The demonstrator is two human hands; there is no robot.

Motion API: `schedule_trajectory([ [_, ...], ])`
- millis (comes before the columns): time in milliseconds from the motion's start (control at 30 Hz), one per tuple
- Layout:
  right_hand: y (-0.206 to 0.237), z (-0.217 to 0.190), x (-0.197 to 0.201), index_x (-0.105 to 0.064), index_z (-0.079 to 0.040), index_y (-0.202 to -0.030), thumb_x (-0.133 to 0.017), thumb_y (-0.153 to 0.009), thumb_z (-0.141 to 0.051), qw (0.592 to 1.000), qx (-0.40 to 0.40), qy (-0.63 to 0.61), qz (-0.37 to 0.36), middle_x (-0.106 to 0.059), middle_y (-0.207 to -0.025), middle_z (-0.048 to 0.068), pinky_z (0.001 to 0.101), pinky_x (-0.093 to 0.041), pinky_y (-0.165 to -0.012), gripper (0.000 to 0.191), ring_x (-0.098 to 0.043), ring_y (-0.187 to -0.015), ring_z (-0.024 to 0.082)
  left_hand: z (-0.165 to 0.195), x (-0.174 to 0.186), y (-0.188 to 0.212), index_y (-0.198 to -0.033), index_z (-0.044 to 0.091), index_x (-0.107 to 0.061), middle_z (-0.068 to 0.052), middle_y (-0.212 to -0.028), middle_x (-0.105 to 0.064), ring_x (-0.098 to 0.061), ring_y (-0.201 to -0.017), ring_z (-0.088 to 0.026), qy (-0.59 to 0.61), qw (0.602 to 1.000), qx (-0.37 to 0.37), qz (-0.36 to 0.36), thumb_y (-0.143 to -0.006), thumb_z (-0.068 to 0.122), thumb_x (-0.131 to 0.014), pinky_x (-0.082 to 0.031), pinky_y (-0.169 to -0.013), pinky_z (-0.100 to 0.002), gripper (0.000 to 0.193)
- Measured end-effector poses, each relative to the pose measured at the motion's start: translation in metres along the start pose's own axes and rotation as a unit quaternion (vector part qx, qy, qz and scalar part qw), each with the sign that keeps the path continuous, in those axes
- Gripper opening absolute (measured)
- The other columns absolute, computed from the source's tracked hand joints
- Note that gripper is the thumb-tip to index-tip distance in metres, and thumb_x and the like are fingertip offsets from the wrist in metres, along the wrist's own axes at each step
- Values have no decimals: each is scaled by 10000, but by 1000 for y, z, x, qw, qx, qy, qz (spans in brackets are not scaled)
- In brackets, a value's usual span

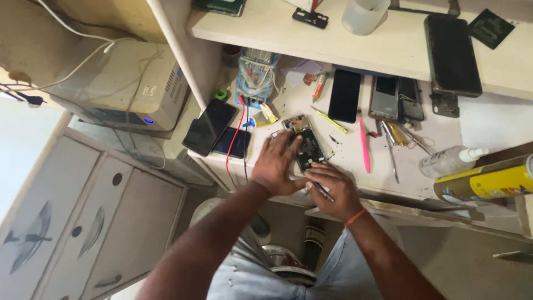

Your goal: The person works on a disassembled smartphone at a repair bench, holding the phone frame with one hand while using tweezers to pick at components on the exposed board. They then use a pink brush to sweep across the board and continue manipulating the phone with both hands.

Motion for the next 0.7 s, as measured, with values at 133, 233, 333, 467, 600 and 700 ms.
schedule_trajectory([
  [133,-4,-4,5,-778,-29,-1043,-753,-837,-63,1000,-2,14,-12,-742,-1031,131,391,-559,-964,210,-711,-1065,296,-18,26,-11,-1566,52,-287,-256,-1598,-304,-226,-1525,-396,-45,997,42,-44,-628,701,-810,-112,-1231,-555,1254],
  [233,-5,-8,7,-771,-20,-1045,-747,-844,-55,1000,-12,6,-27,-724,-1015,134,385,-563,-913,205,-700,-1004,300,-28,34,-22,-1585,39,-237,-225,-1640,-262,-180,-1551,-359,-39,997,42,-51,-659,663,-759,-101,-1248,-518,1233],
  [333,-4,-11,6,-767,-31,-1050,-765,-840,-56,999,17,40,-10,-718,-1007,125,434,-531,-975,211,-684,-977,313,-31,28,-26,-1607,32,-232,-204,-1684,-204,-136,-1584,-335,-105,992,29,-71,-773,578,-658,-78,-1262,-525,1084],
  [467,3,-11,2,-726,-14,-1143,-778,-847,-43,997,58,46,-4,-685,-1042,124,467,-510,-1018,301,-656,-1016,337,-30,17,-27,-1612,128,-260,-225,-1690,-94,-52,-1579,-374,-157,983,61,-74,-880,497,-533,-42,-1224,-590,864],
  [600,10,-8,-1,-701,-26,-1173,-793,-833,-64,995,73,68,-10,-664,-1087,133,486,-493,-1047,355,-650,-1082,342,-30,12,-29,-1608,224,-321,-207,-1691,-77,-61,-1564,-394,-147,984,86,-49,-895,479,-514,-46,-1227,-602,781],
  [700,13,-6,-1,-688,-22,-1195,-788,-827,-58,994,81,76,-20,-665,-1108,134,498,-473,-1082,383,-645,-1108,341,-28,14,-32,-1585,261,-372,-200,-1702,-80,-69,-1571,-392,-162,978,105,-76,-888,464,-510,-53,-1232,-587,739],
])
Point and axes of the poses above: each hand's wrist, its own y-axis away from the middle knuckle, its own x-axis out of the back of the hand, z = x × y, the point moved 1 cm from there along -y, towards the middle knuckle
